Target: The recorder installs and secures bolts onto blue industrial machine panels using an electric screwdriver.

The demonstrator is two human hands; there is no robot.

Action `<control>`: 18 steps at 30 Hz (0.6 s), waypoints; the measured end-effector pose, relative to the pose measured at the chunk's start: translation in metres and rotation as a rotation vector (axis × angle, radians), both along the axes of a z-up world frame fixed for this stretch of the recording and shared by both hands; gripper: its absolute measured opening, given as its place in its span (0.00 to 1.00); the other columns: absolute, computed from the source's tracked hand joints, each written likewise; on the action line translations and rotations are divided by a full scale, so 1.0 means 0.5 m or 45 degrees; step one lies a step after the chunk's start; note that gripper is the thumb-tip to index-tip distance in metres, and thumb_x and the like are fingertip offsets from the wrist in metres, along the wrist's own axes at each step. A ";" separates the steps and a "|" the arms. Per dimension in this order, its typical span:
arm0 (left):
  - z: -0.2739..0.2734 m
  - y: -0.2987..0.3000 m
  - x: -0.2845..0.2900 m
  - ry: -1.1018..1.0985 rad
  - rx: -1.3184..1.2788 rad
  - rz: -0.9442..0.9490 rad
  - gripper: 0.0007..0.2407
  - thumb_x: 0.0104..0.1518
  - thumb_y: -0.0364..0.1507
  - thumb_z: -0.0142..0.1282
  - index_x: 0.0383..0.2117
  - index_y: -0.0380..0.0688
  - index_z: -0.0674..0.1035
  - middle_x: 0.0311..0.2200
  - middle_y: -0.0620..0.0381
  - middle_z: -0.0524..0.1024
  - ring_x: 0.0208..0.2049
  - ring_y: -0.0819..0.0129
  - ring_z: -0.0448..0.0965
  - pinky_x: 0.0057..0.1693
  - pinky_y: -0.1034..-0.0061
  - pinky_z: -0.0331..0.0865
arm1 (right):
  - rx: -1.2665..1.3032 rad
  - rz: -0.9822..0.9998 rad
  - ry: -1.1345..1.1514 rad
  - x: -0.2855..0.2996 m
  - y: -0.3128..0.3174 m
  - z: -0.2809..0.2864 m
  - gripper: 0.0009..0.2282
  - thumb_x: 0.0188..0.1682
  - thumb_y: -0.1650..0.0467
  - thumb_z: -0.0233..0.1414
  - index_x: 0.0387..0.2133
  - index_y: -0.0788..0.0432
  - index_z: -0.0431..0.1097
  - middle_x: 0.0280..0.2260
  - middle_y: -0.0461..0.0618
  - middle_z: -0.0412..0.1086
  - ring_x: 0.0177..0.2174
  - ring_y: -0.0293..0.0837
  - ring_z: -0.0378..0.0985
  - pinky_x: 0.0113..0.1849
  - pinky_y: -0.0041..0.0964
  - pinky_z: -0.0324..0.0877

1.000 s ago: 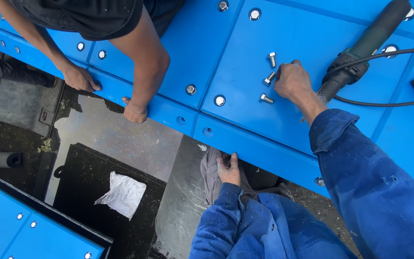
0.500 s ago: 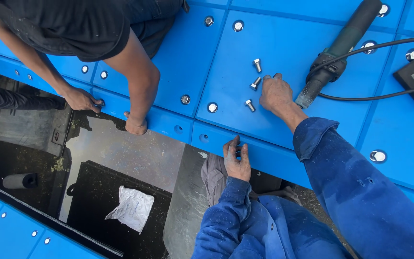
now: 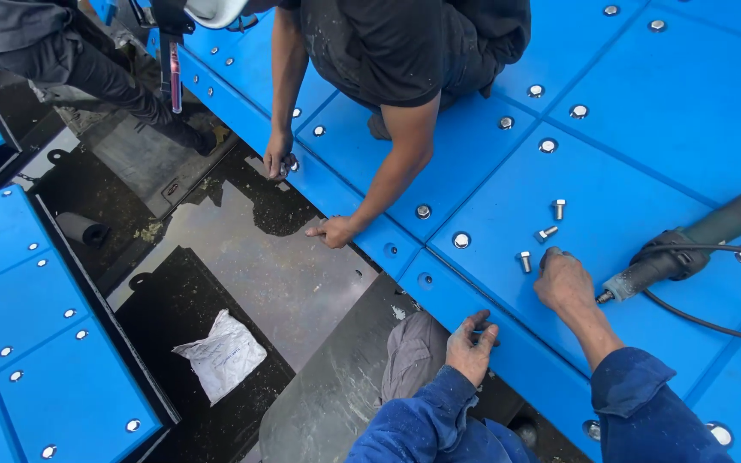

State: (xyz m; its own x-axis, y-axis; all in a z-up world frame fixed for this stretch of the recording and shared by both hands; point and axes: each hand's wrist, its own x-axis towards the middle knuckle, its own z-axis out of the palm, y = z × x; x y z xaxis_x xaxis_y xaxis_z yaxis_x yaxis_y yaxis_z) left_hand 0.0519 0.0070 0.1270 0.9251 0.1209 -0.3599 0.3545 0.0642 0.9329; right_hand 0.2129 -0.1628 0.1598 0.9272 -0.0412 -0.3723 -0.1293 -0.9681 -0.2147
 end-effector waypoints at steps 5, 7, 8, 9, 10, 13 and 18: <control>-0.001 -0.026 -0.026 -0.124 -0.267 -0.094 0.23 0.62 0.35 0.61 0.60 0.35 0.71 0.45 0.51 0.80 0.41 0.69 0.82 0.47 0.73 0.77 | 0.761 -0.286 -0.101 -0.176 0.047 0.076 0.10 0.47 0.71 0.57 0.37 0.67 0.74 0.29 0.57 0.77 0.30 0.50 0.81 0.34 0.46 0.74; 0.020 -0.028 -0.043 -0.138 -0.218 -0.135 0.23 0.62 0.35 0.62 0.60 0.35 0.73 0.43 0.51 0.81 0.40 0.70 0.82 0.46 0.74 0.77 | 0.927 -0.444 -0.065 -0.241 0.035 0.031 0.09 0.48 0.71 0.57 0.36 0.67 0.73 0.28 0.56 0.76 0.29 0.46 0.79 0.32 0.43 0.74; 0.029 -0.028 -0.057 -0.149 -0.168 -0.162 0.23 0.61 0.34 0.63 0.59 0.35 0.74 0.40 0.50 0.82 0.39 0.70 0.82 0.46 0.74 0.77 | 1.095 -0.590 -0.023 -0.282 0.030 0.005 0.08 0.48 0.72 0.57 0.36 0.68 0.71 0.28 0.56 0.76 0.28 0.43 0.78 0.31 0.39 0.73; 0.033 -0.026 -0.072 -0.136 -0.165 -0.200 0.23 0.61 0.34 0.63 0.59 0.35 0.74 0.40 0.50 0.82 0.39 0.70 0.82 0.46 0.74 0.77 | 1.099 -0.631 -0.029 -0.305 0.021 -0.009 0.08 0.48 0.72 0.57 0.36 0.68 0.71 0.28 0.56 0.76 0.28 0.43 0.78 0.31 0.39 0.73; 0.038 -0.023 -0.084 -0.156 -0.031 -0.275 0.22 0.60 0.33 0.63 0.58 0.37 0.75 0.39 0.50 0.83 0.37 0.71 0.82 0.45 0.74 0.77 | 1.243 -0.742 -0.021 -0.333 0.012 -0.023 0.07 0.48 0.74 0.56 0.35 0.68 0.71 0.28 0.54 0.74 0.28 0.43 0.77 0.30 0.38 0.73; 0.043 -0.035 -0.096 -0.245 0.163 -0.459 0.19 0.59 0.32 0.63 0.55 0.38 0.78 0.38 0.51 0.83 0.35 0.71 0.83 0.43 0.74 0.77 | 1.343 -0.934 -0.012 -0.393 -0.013 -0.042 0.05 0.49 0.75 0.56 0.34 0.69 0.71 0.28 0.54 0.74 0.28 0.43 0.76 0.30 0.37 0.73; 0.026 -0.059 -0.113 -0.235 0.229 -0.504 0.16 0.58 0.30 0.64 0.50 0.38 0.80 0.36 0.52 0.83 0.35 0.70 0.84 0.42 0.75 0.78 | 1.683 -1.313 0.027 -0.461 -0.040 -0.037 0.05 0.52 0.76 0.52 0.37 0.68 0.69 0.35 0.56 0.73 0.35 0.44 0.80 0.39 0.38 0.81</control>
State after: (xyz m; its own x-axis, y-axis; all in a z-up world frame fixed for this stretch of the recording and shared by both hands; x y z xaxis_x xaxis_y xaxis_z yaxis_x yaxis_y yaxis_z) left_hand -0.0048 -0.0225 0.1402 0.9593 -0.2084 -0.1906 0.1462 -0.2108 0.9665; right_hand -0.0174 -0.1828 0.1415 0.7087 -0.2575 -0.6568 -0.5654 0.3496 -0.7471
